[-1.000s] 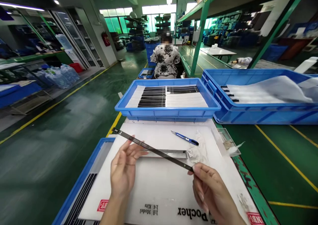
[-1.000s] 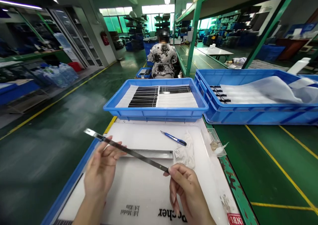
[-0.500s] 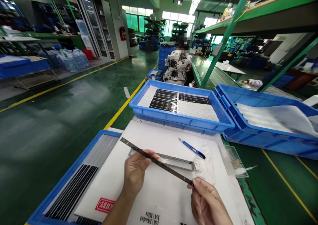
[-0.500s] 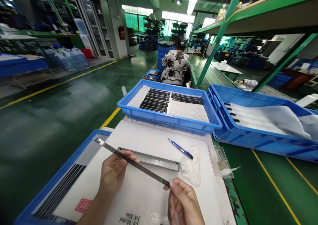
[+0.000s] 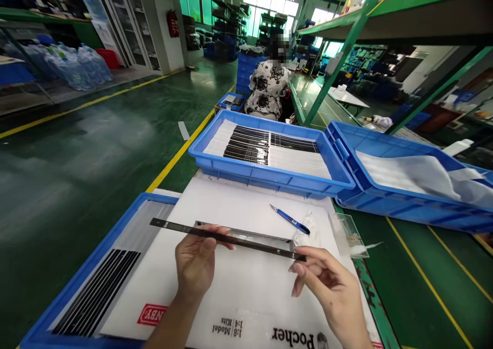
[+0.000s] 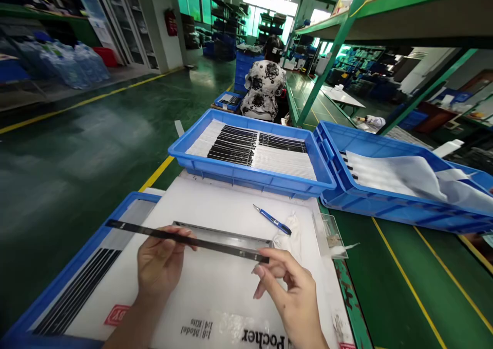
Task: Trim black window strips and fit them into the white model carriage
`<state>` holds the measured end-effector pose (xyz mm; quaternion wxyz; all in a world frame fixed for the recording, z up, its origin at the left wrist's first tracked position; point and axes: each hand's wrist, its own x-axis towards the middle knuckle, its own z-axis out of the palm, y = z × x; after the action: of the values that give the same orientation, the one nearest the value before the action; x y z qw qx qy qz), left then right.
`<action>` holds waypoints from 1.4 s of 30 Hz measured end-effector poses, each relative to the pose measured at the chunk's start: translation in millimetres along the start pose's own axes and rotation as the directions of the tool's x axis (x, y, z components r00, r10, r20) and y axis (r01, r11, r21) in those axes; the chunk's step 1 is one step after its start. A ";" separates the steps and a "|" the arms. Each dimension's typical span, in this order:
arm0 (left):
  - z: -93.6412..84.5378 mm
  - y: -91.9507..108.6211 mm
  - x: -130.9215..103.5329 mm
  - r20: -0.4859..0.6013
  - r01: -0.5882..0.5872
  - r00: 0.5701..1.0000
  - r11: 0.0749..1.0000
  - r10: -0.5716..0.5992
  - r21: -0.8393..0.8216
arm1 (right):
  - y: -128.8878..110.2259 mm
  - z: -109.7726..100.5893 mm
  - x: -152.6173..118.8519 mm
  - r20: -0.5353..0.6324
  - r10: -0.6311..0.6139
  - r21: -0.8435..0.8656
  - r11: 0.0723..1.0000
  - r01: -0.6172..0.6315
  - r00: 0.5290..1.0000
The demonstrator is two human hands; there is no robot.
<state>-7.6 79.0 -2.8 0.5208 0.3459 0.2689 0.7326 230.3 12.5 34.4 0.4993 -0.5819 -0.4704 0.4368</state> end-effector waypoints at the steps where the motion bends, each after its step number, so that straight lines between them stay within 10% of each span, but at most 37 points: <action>1: 0.6 2.7 1.6 0.000 -0.012 1.000 1.000 0.012 -0.003 | -4.1 0.4 1.1 0.003 -0.024 -0.009 1.000 0.024 1.000; 11: 2.3 6.1 -3.6 -0.047 -0.008 0.999 1.000 0.008 0.006 | -10.1 1.5 4.3 0.067 -0.097 -0.074 0.992 0.101 0.993; 27: -52.8 3.3 -2.7 -0.269 0.259 0.953 0.839 -0.141 0.479 | 79.1 -33.4 40.0 0.041 -0.135 -0.175 0.975 0.141 0.990; 35: -84.7 8.3 19.7 0.209 -0.215 0.976 0.397 0.061 0.892 | 108.9 -31.0 55.9 0.072 -0.267 -0.250 0.928 0.276 0.961; 42: -56.1 -12.6 33.8 0.640 -0.592 0.747 0.258 -0.181 0.764 | 130.1 -33.0 59.8 0.123 -0.335 -0.315 0.880 0.357 0.934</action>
<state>-51.8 113.1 -39.2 0.1552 0.8357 0.4095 0.3314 287.6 58.1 -93.0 0.4487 -0.5497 -0.6493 0.2737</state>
